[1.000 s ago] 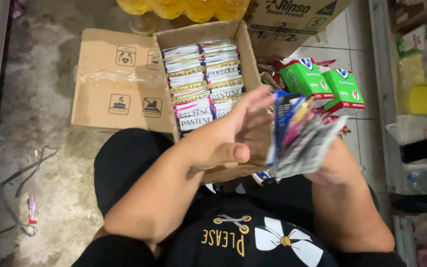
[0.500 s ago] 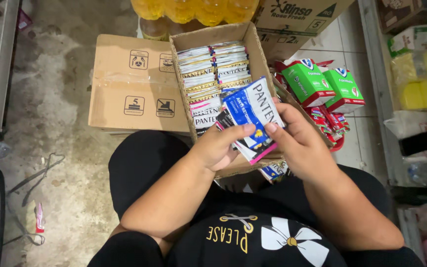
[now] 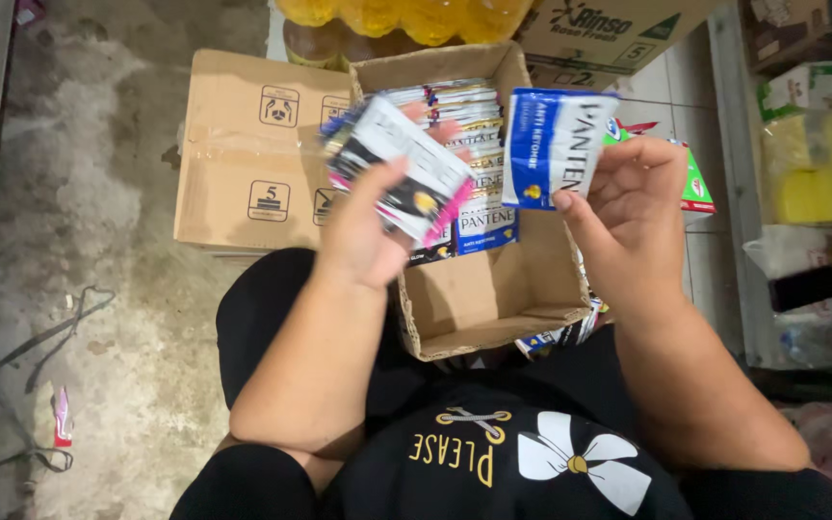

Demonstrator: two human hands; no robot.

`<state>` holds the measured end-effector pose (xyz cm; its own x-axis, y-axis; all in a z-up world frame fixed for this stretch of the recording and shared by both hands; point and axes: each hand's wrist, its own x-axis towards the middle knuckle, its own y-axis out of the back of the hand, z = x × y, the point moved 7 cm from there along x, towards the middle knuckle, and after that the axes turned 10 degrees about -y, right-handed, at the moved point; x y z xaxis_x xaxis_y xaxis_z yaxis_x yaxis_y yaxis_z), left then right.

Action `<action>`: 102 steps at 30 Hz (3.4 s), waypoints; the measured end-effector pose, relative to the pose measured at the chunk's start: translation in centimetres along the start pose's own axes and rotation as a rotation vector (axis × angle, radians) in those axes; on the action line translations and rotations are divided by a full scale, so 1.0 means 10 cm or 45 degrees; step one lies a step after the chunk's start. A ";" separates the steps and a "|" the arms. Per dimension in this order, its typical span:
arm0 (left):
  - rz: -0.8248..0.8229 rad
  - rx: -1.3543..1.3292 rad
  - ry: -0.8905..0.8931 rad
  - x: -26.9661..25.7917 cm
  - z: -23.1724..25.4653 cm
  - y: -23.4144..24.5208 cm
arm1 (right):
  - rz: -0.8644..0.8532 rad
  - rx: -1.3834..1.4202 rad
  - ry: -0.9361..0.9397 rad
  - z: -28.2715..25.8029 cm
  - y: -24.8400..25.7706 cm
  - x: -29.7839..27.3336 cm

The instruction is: The person sits on the floor and organizes small sachets of Pantene shampoo and conditioner. They pick up individual sachets from a cardboard box, inspect them, and place them back into the box in a neat, stacked arrangement.

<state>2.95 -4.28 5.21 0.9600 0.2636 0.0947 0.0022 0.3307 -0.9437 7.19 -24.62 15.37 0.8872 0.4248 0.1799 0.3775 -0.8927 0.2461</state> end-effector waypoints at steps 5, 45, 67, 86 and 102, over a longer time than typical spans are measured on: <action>0.134 -0.039 -0.172 0.18 0.33 0.29 | -0.409 -0.707 0.021 0.33 -0.39 0.19; 0.189 -0.063 -0.105 0.25 0.06 0.47 | -1.210 -1.512 -0.026 1.15 -1.14 -0.08; 0.190 0.212 0.093 0.20 -0.28 0.61 | -0.194 -0.399 -0.171 0.58 -0.44 0.42; 0.345 0.131 -0.107 0.24 -0.01 0.57 | -0.461 -1.268 -0.007 0.81 -0.46 0.47; 0.305 0.086 -0.100 0.26 -0.02 0.57 | -0.777 -1.691 0.220 1.41 -0.58 0.30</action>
<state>5.49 -1.94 0.05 0.9060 0.4107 -0.1019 -0.2437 0.3095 -0.9191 11.45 -20.27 1.03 0.6050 0.7743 -0.1853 0.0739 0.1771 0.9814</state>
